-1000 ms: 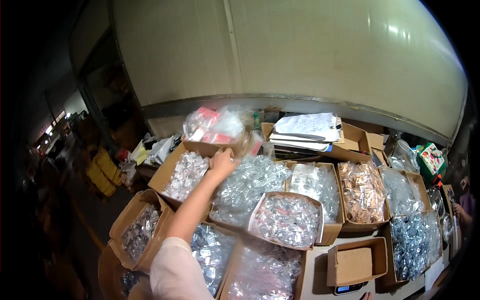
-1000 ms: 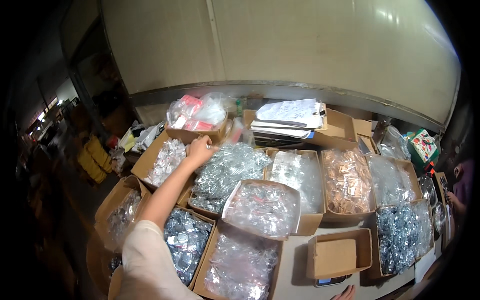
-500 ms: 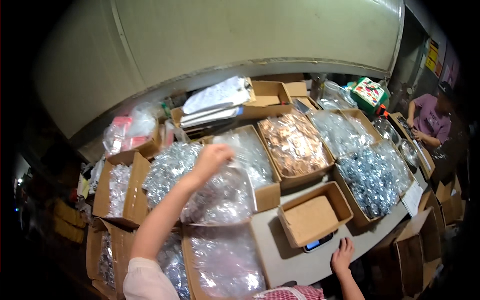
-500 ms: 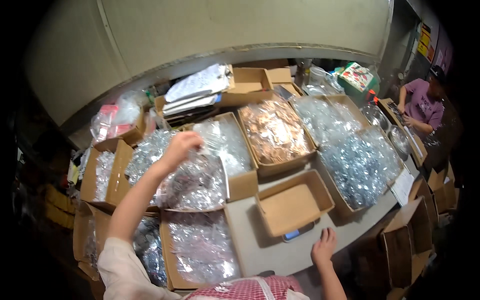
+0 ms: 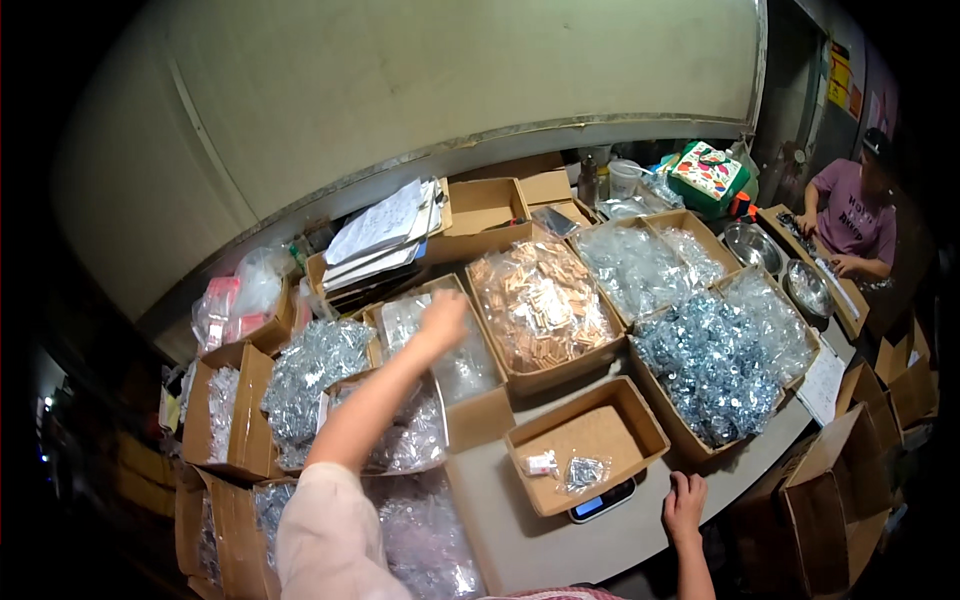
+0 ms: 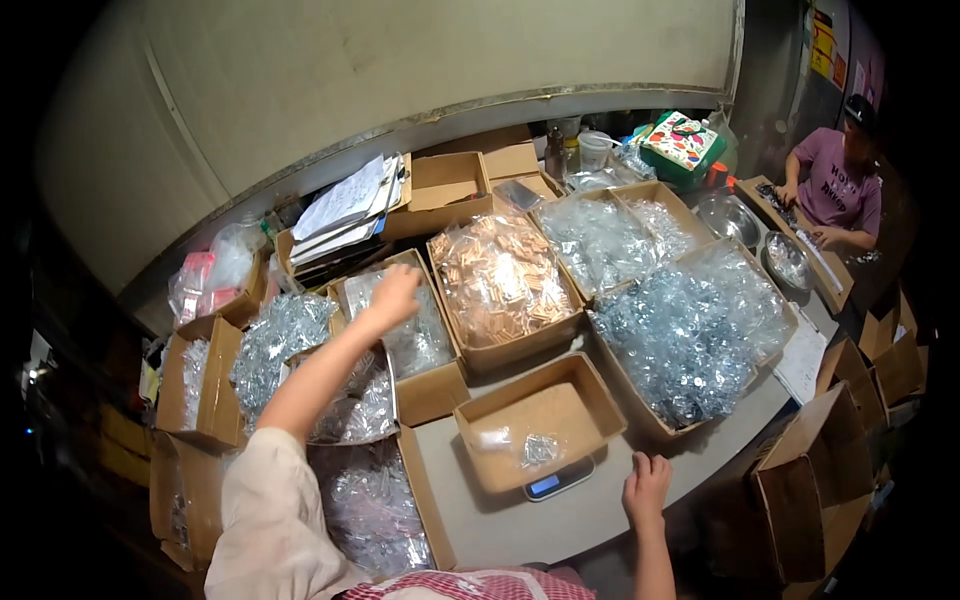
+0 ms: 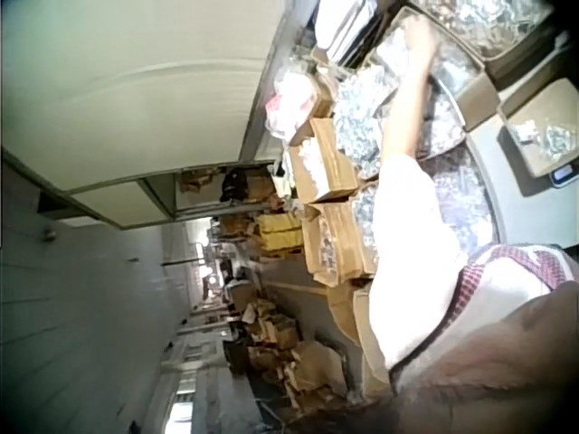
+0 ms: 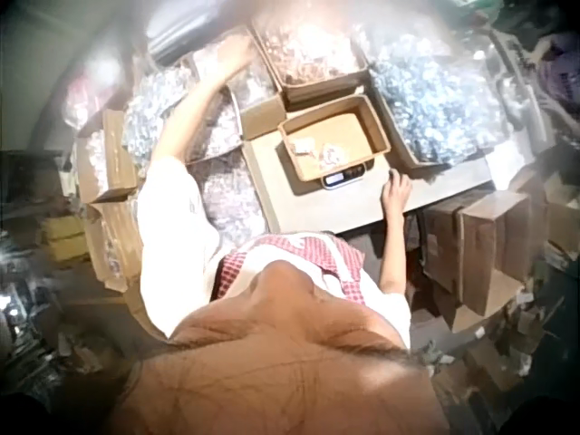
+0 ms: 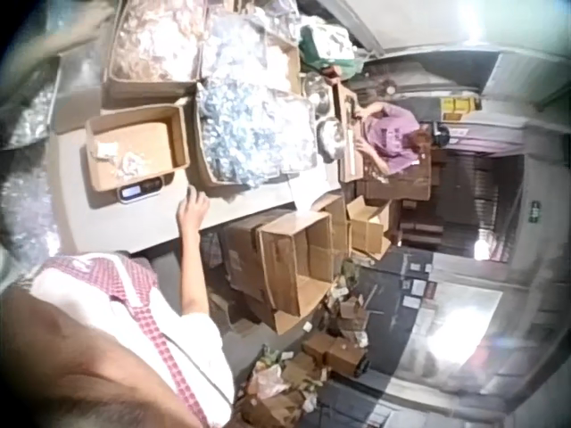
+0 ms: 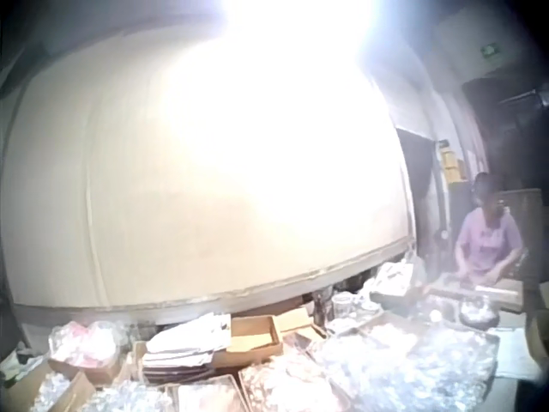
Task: The person places hardware components from boxes into small plastic bags, weighs the bags on a scale, and seals them.
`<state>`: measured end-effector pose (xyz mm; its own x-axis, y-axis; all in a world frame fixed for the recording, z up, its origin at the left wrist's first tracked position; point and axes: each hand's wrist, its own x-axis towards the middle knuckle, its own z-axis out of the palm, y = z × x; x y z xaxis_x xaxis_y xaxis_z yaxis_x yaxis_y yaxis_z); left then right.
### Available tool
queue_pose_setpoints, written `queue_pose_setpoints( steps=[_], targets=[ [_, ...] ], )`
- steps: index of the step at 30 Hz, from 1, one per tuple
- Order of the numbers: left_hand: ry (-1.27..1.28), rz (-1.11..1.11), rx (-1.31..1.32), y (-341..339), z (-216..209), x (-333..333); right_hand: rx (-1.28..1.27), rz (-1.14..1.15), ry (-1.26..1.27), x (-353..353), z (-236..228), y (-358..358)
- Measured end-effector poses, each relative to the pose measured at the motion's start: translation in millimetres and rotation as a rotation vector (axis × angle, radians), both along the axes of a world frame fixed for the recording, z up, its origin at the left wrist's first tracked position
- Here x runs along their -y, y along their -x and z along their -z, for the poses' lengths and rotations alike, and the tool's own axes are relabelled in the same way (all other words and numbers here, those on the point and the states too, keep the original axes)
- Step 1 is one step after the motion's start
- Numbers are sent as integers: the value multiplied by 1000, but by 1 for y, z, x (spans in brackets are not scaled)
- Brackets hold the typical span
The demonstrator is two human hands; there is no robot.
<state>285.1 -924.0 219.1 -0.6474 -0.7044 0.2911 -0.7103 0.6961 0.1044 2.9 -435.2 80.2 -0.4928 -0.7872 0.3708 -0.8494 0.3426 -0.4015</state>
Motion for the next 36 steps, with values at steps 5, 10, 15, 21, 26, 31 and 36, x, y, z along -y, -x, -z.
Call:
queue_pose_setpoints(
  steps=[5, 10, 15, 21, 26, 31, 36],
  targets=[
    [-180, -38, 356, -70, 42, 94, 62, 39, 39, 8, 30, 22],
    [-219, -35, 17, -67, 20, 97, 70, 56, 54, 7, 33, 31],
    [-970, -59, -928, -9, -4, 69, 35, 76, 59, 7, 33, 31],
    [-565, -221, -291, 59, 7, 71, -16, 83, 78, 9, 41, 28],
    [-226, -156, -332, 94, 15, 55, 31, 56, 77, 6, 44, 34],
    [-289, -54, -565, 108, -18, 37, 93, 93, 32, 3, 40, 37],
    [-235, -92, 123, 125, -15, 31, 49, -12, -4, 7, 26, 34]
  ],
)
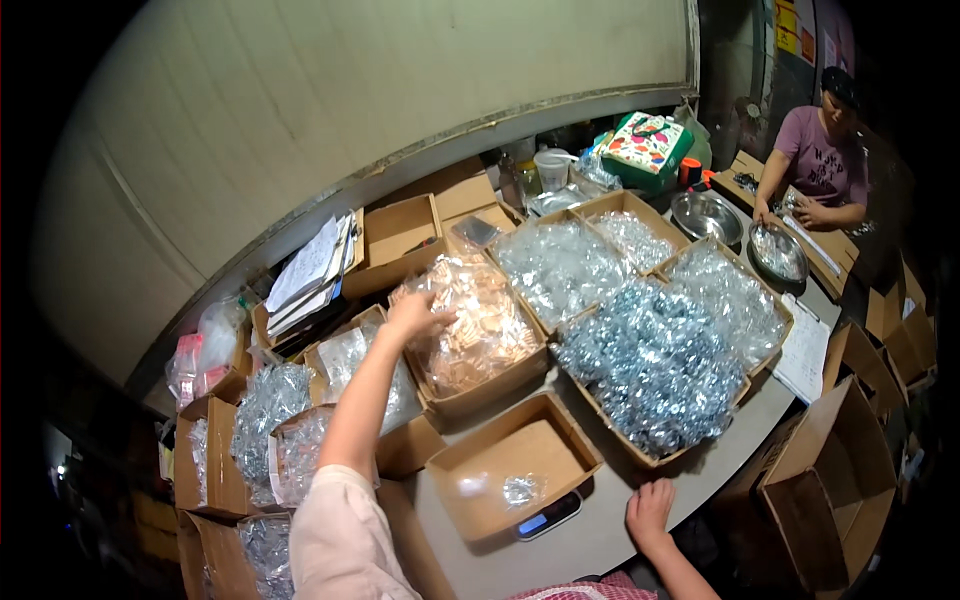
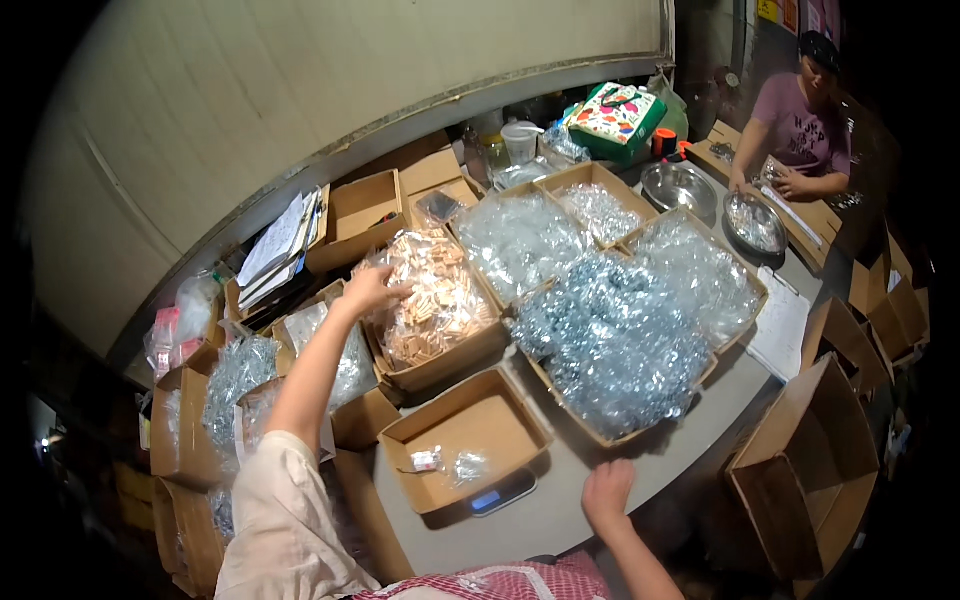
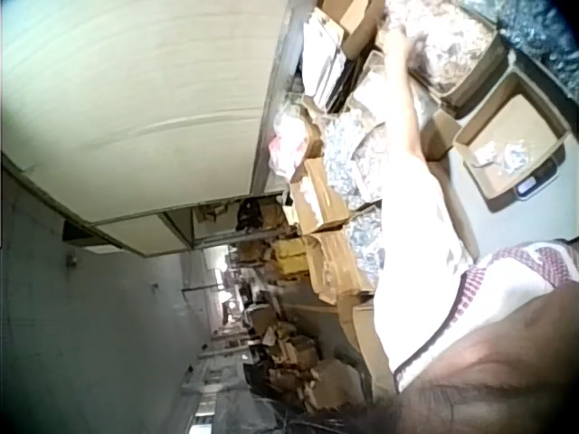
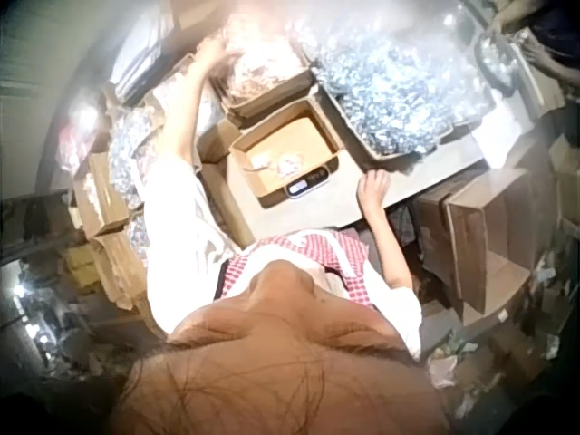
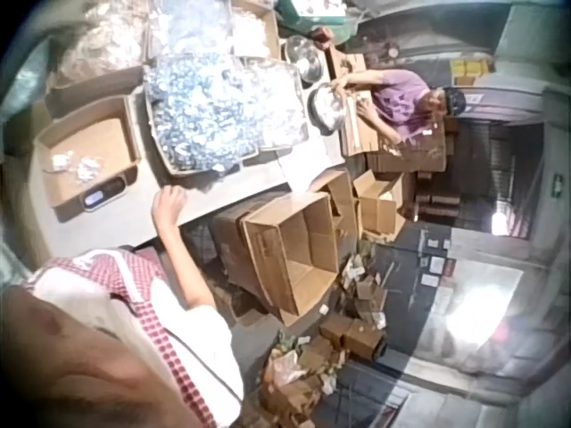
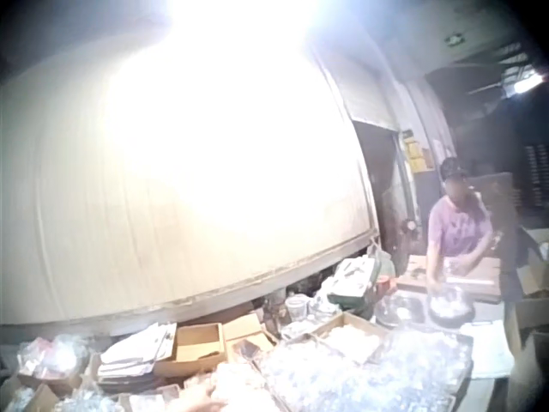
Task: The person places hardware components from boxes into small plastic bags, weighs the bags on a scale, and seals them.
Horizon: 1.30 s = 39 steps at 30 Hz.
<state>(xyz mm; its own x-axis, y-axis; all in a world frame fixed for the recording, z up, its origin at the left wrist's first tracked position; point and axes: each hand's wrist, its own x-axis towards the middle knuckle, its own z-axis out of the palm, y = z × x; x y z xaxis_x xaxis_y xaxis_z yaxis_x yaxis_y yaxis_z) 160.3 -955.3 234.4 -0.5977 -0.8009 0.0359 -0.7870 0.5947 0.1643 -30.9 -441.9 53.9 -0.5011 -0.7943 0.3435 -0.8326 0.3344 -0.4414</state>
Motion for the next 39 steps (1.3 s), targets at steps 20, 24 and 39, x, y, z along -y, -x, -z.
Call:
queue_pose_setpoints(
  steps=[20, 24, 39],
  targets=[
    [-54, -274, -41, 54, 1, -102, 406, -683, 18, 370, -218, 172],
    [47, -314, -289, 46, 24, -92, 392, -756, -41, 418, -200, 178],
    [-750, 64, -309, -8, 14, -231, -38, -639, -392, 445, -168, 217]
  ],
)
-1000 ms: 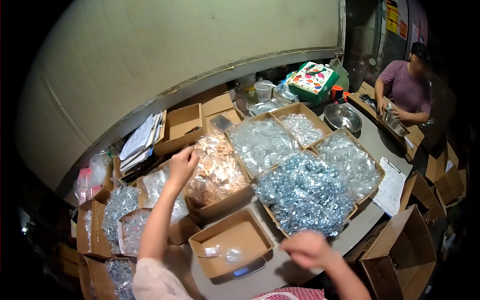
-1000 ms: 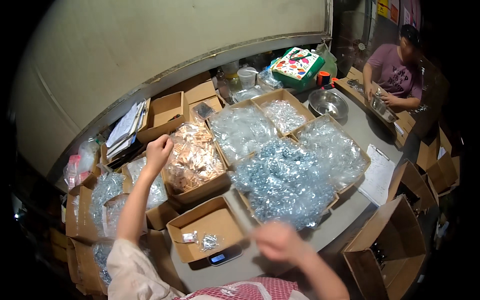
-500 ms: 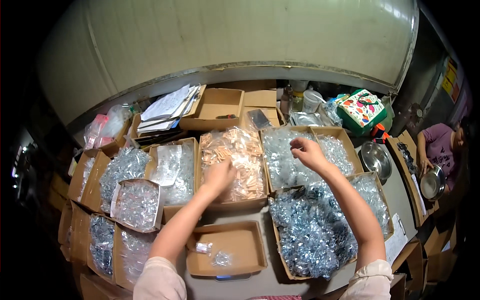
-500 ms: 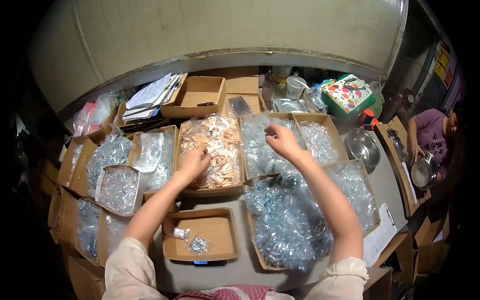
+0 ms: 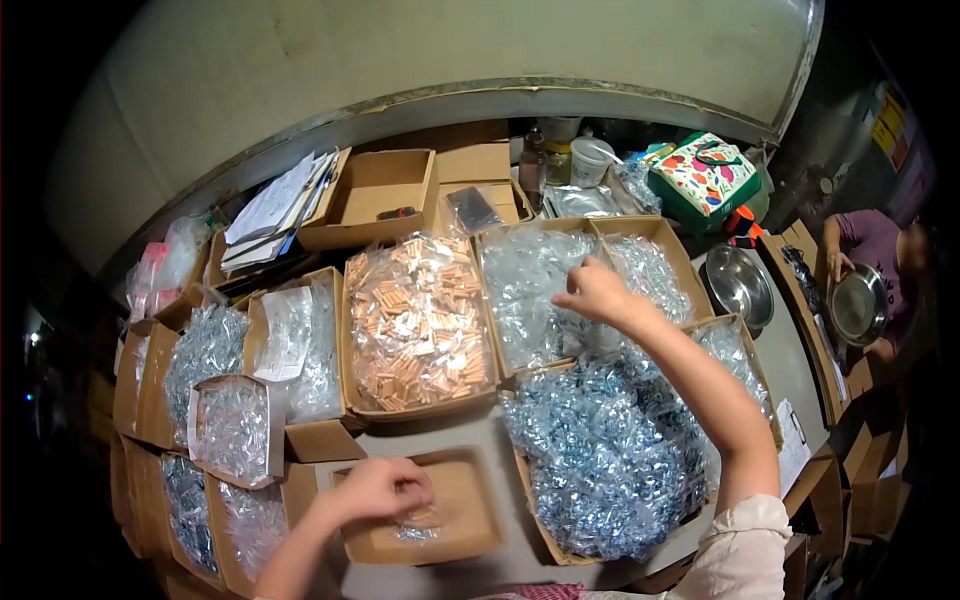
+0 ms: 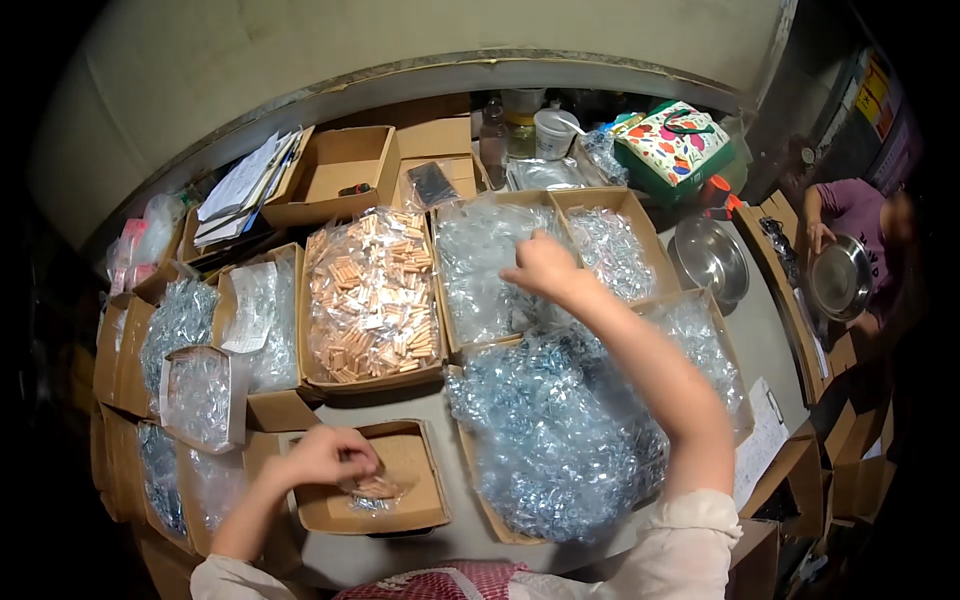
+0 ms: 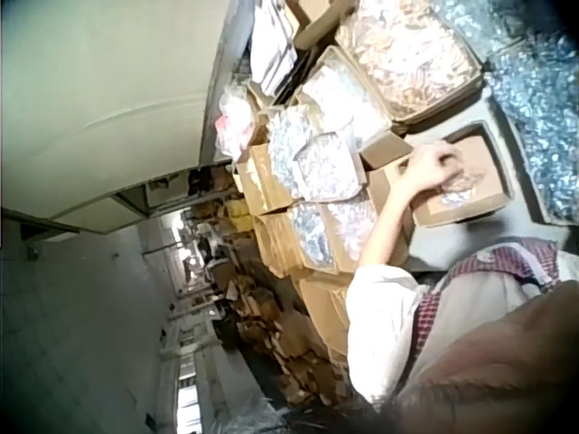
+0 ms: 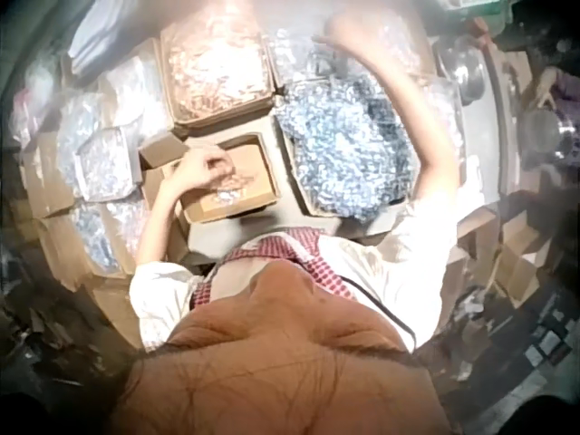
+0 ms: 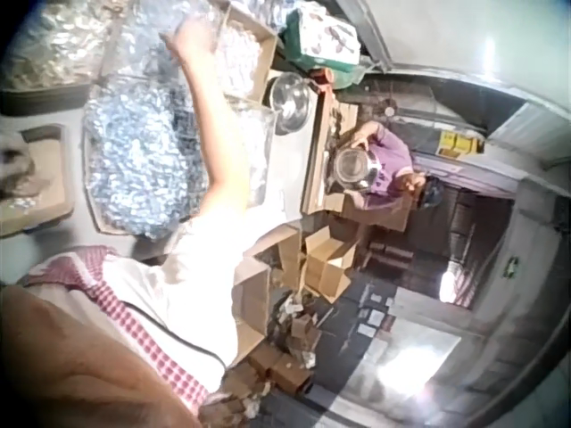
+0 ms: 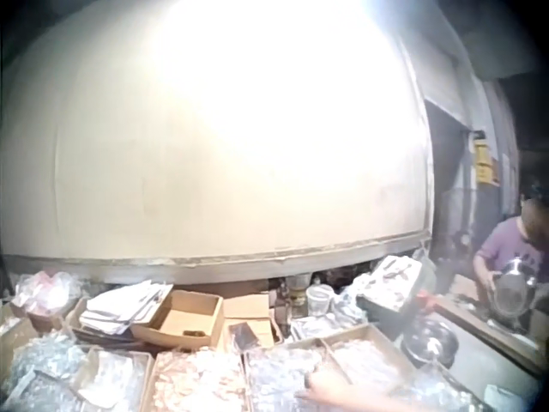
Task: The person places hardware components from boxes into small plastic bags, weighs the bags on a scale, and seals them.
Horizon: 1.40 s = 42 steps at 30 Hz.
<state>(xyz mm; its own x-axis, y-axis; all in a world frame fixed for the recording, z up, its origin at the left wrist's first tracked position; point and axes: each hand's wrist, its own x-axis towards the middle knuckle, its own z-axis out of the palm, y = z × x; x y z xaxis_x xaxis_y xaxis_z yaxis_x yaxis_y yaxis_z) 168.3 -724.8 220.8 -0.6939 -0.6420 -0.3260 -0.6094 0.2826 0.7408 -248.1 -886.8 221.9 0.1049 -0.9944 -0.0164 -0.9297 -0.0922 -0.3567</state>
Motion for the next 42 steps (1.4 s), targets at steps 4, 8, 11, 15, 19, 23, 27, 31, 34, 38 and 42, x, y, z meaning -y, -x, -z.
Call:
queue_pose_setpoints(
  steps=[4, 8, 11, 15, 19, 23, 27, 31, 34, 38, 42],
  targets=[
    [112, 16, -175, 11, 14, -12, -97, -135, 222, 4, 14, 1],
    [-417, -482, -485, 42, 3, -7, 680, 52, -89, -9, -24, 16],
    [-743, -566, -854, 61, -7, -4, 958, -139, -367, -53, -63, -23],
    [-985, -551, -1153, 77, 4, -12, 765, -499, -476, -105, -94, -59],
    [-937, -776, -917, 54, 28, -31, 970, 8, -58, -40, -32, 65],
    [-332, -703, -290, 17, 69, -63, 21, 348, -105, -3, 54, 200],
    [-13, -512, 148, 23, 22, -71, -194, 241, -103, -6, 108, 185],
    [274, -394, 46, 9, 33, -68, -273, 244, -111, -1, 90, 205],
    [347, -523, -45, 2, 31, -63, 112, 388, -72, -9, 66, 223],
    [89, -912, -429, 4, 59, -59, 662, 638, 120, -31, 44, 222],
    [-378, -925, -809, 55, 7, -56, 1172, 273, -121, -71, -26, 133]
  ],
)
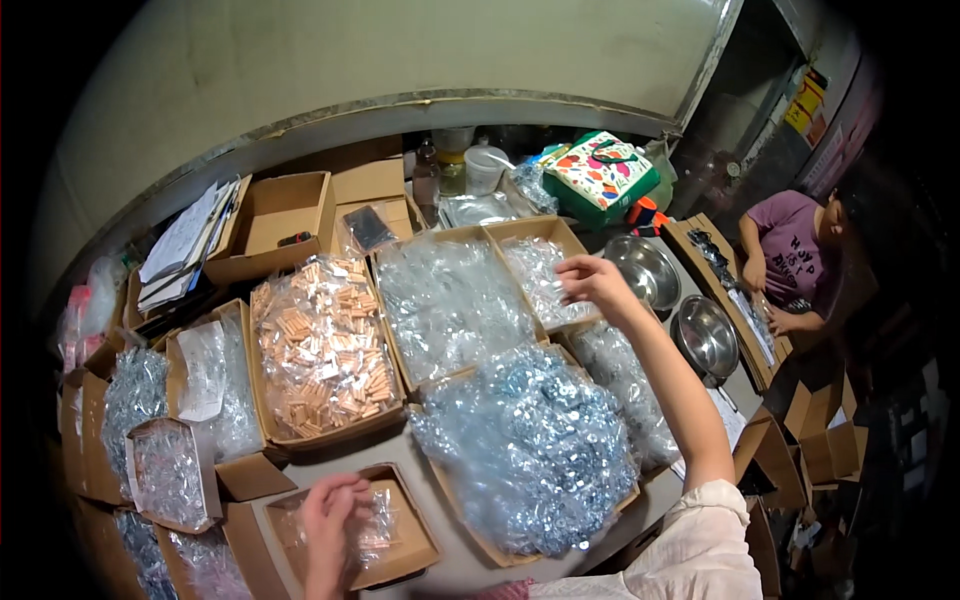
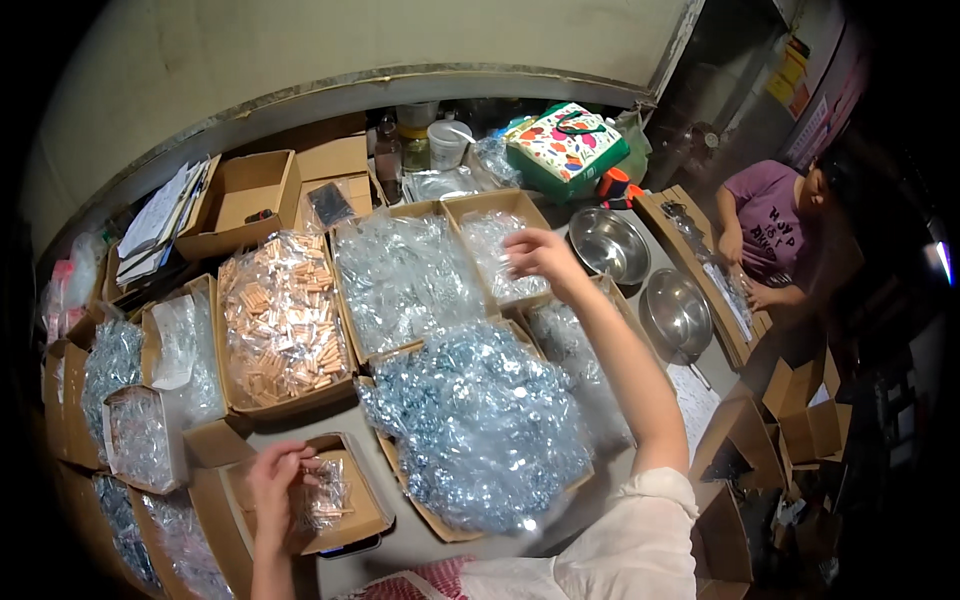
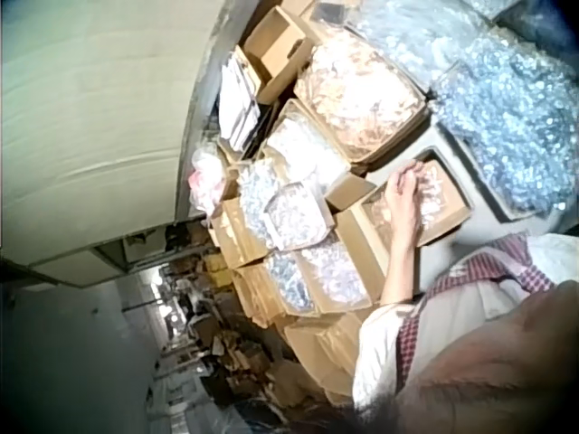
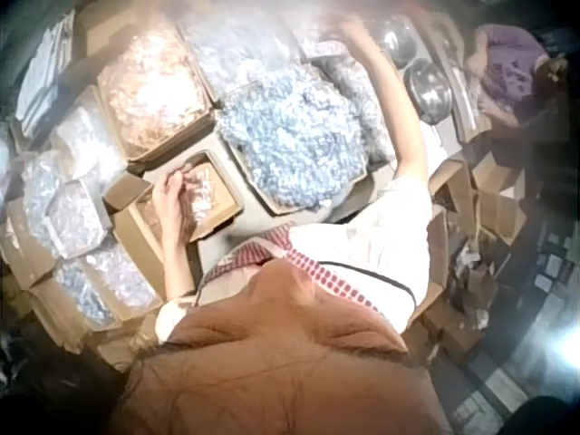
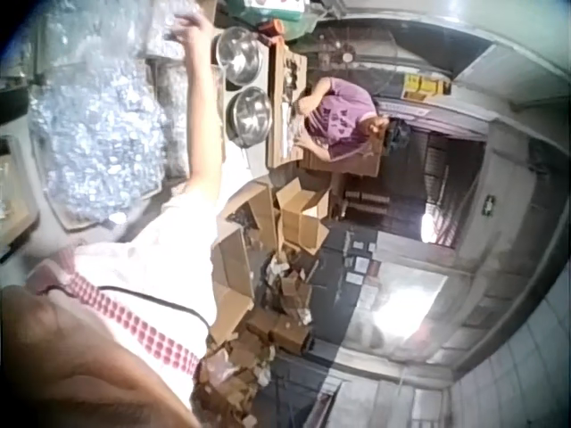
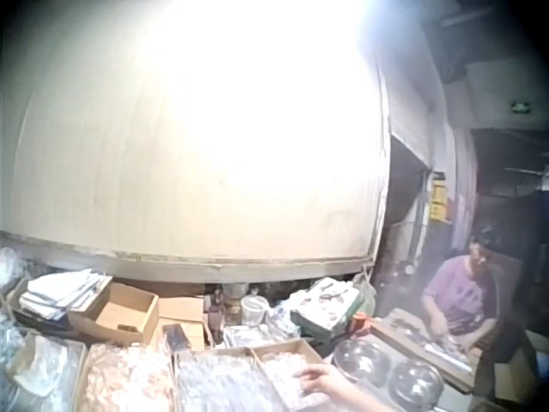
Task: The person places hardware components from boxes into small plastic bags, weighs the bags on a scale, and seals them.
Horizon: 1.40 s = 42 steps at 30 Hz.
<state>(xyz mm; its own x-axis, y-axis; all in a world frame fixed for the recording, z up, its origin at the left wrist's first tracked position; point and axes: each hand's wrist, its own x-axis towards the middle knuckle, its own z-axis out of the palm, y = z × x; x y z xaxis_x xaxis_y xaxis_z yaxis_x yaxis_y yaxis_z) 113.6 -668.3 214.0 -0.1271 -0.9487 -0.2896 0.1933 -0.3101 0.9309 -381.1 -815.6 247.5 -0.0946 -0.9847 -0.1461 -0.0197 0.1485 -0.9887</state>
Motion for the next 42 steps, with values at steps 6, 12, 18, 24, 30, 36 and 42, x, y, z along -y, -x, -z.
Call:
queue_pose_setpoints(
  steps=[6, 12, 18, 24, 30, 36, 42],
  targets=[
    [-311, 361, -514, 55, -9, 4, -266, -505, 150, -72, -70, -90],
    [-243, 235, -215, 1, 34, -22, -1450, -65, -386, -99, 15, 13],
    [-166, -1, 75, -41, 63, -55, -1120, 163, -55, -133, 51, 48],
    [-159, -186, -22, -42, 44, -64, -211, 233, -44, -145, 14, 43],
    [-147, -104, -72, -20, 33, -63, -56, 450, -99, -147, 31, 87],
    [-191, -162, -115, -12, 21, -72, 690, 512, -146, -171, 61, 107],
    [-196, -178, -106, -23, 34, -76, 104, 600, -186, -172, 71, 97]
  ],
)
